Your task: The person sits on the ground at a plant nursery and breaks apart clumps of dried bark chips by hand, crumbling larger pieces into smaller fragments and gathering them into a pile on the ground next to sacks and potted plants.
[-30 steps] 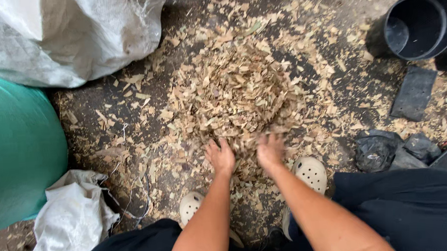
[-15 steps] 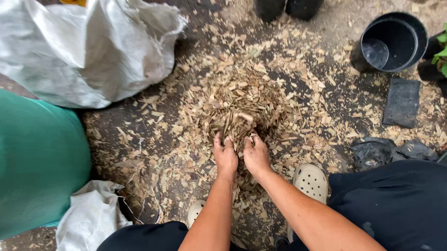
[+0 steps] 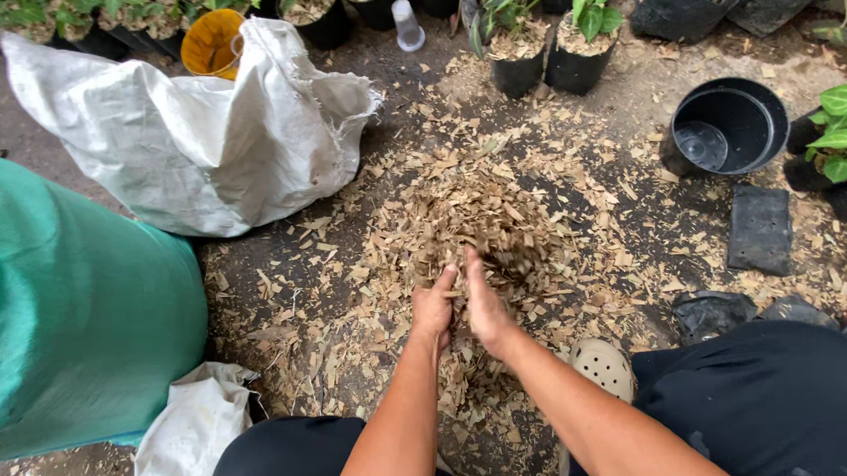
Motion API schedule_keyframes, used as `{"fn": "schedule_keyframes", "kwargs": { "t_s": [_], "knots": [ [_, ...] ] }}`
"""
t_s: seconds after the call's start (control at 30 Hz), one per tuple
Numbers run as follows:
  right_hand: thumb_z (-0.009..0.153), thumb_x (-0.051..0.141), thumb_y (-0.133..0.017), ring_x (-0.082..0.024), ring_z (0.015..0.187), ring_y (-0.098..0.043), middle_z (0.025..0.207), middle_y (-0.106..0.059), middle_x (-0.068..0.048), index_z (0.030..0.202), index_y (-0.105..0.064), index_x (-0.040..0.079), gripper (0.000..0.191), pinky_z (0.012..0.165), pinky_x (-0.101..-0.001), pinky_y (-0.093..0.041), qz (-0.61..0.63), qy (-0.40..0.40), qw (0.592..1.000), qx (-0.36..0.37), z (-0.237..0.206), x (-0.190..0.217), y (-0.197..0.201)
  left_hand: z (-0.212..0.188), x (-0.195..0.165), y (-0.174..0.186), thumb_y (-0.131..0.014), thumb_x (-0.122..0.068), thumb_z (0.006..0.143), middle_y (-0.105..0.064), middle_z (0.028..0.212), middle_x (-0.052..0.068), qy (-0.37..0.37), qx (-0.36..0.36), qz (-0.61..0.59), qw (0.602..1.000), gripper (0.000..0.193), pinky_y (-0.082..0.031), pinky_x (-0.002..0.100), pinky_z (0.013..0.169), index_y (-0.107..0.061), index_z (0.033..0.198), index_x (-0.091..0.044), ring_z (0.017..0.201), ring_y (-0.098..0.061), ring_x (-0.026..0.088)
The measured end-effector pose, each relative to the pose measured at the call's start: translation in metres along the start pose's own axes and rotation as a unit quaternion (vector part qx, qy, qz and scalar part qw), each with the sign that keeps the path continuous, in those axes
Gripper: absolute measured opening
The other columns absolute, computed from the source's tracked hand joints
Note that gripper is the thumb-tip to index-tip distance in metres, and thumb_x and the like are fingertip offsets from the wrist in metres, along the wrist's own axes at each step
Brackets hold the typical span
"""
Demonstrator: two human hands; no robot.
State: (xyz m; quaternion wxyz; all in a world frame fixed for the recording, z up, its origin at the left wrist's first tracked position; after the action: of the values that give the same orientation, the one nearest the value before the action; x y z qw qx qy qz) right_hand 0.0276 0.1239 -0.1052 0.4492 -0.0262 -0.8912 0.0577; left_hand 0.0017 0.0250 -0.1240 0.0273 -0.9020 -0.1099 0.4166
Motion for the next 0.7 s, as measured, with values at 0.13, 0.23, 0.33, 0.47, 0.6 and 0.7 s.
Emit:
{"fn": "schedule_keyframes", "kwargs": {
  "t_s": [0.13,0.23,0.33,0.47,0.6,0.7],
  "knots": [
    [0.102,0.054,-0.025,-0.029,0.146,-0.041,0.163,-0.034,-0.017,0.155,-0.034,0.011,0.068,0.120,-0.0505,-0.028,0.069,0.123,0.990,-0.005,0.012,0.027,0.015,0.007,-0.008,0.012,-0.071,-0.030,0.092,-0.072,0.098,0.015,-0.017,-0.026,-0.021,0.999,0.042,-0.055,0.041,0.072,-0.069,0.116,0.004,0.082,-0.067,0.026],
    [0.100,0.043,-0.045,-0.036,0.123,-0.066,0.147,-0.061,-0.021,0.149,-0.051,0.007,0.062,0.112,-0.0506,-0.049,-0.001,0.101,0.989,-0.110,0.023,0.024,0.042,0.007,-0.004,0.017,-0.071,-0.030,0.093,-0.071,0.100,0.015,0.027,-0.053,-0.033,0.998,0.041,-0.058,0.041,0.075,-0.066,0.115,0.005,0.086,-0.069,0.026],
    [0.102,0.040,-0.049,-0.033,0.114,-0.064,0.141,-0.061,-0.015,0.153,-0.042,0.012,0.058,0.106,-0.0496,-0.051,-0.108,0.041,0.980,-0.161,0.026,0.022,0.062,0.003,-0.010,0.007,-0.072,-0.029,0.091,-0.073,0.102,0.016,0.019,-0.027,-0.057,0.998,0.044,-0.059,0.040,0.079,-0.064,0.116,0.006,0.087,-0.071,0.025],
    [0.104,0.038,-0.056,-0.023,0.116,-0.062,0.133,-0.063,-0.016,0.148,-0.048,0.009,0.053,0.103,-0.0470,-0.050,-0.159,0.043,0.979,-0.119,0.020,0.035,0.056,-0.002,-0.010,-0.010,-0.073,-0.033,0.087,-0.074,0.103,0.018,0.043,0.034,-0.037,0.998,0.050,-0.061,0.038,0.082,-0.064,0.119,0.003,0.088,-0.072,0.024],
    [0.101,0.032,-0.049,-0.046,0.108,-0.068,0.121,-0.073,-0.023,0.154,-0.054,0.030,0.053,0.095,-0.0594,-0.054,-0.234,-0.071,0.966,-0.081,0.009,0.028,0.050,0.007,-0.001,-0.003,-0.071,-0.042,0.092,-0.069,0.090,0.014,0.074,0.024,0.039,0.996,0.045,-0.054,0.039,0.069,-0.064,0.107,-0.001,0.073,-0.064,0.023],
    [0.096,0.041,-0.051,-0.027,0.110,-0.069,0.126,-0.069,-0.013,0.152,-0.049,0.028,0.058,0.100,-0.0452,-0.053,-0.273,0.039,0.961,-0.031,0.011,0.050,0.043,0.019,0.005,0.012,-0.073,-0.040,0.094,-0.064,0.078,0.008,0.049,-0.001,0.090,0.995,0.035,-0.041,0.038,0.049,-0.067,0.098,-0.006,0.056,-0.050,0.020]
  ]
}}
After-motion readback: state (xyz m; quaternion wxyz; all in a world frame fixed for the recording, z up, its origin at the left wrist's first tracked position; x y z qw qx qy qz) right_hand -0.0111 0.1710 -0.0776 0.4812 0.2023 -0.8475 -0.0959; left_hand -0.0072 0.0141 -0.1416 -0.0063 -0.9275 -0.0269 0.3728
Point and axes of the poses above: each hand's wrist, its own z-axis towards the middle knuckle, its own y-axis out of the back of the hand, x = y × z, the point moved 8 cm from there along z, towards the middle knuckle
